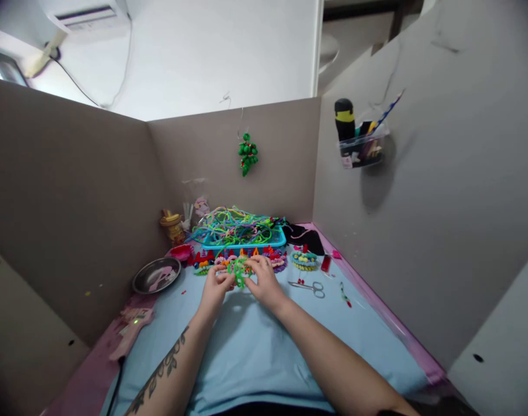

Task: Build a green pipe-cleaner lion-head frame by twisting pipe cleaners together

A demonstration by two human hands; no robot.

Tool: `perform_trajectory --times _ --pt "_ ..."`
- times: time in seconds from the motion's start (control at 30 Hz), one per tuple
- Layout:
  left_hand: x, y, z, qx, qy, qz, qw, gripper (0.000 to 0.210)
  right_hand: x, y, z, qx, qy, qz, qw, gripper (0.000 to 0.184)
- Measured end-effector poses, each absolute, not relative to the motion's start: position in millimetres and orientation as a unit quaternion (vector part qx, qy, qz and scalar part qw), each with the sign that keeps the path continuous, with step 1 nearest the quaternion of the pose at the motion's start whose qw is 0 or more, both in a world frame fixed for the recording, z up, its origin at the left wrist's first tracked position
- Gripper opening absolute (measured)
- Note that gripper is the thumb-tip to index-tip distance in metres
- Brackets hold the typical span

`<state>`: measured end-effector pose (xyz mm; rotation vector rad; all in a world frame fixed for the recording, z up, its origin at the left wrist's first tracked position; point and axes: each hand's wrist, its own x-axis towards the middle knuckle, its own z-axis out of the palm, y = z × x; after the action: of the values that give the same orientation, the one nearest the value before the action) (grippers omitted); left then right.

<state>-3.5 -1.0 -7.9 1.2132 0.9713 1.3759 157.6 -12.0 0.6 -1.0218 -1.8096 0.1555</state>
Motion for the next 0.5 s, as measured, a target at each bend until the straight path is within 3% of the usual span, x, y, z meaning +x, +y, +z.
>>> perform_trajectory --times 0.27,0.37,0.5 --pt "4 -6 -7 0.559 0.349 0.578 0.481 0.04 158 -14 1 -0.405 -0.765 0.044 0.499 0.014" --pt "4 -10 -6 0.606 0.357 0.569 0.426 0.034 158 -13 1 -0.411 -0.755 0.066 0.506 0.005" --pt "1 -15 -11 0.685 0.389 0.539 0.3 0.025 157 -11 -2 -0.447 -0.731 0.115 0.503 0.006"
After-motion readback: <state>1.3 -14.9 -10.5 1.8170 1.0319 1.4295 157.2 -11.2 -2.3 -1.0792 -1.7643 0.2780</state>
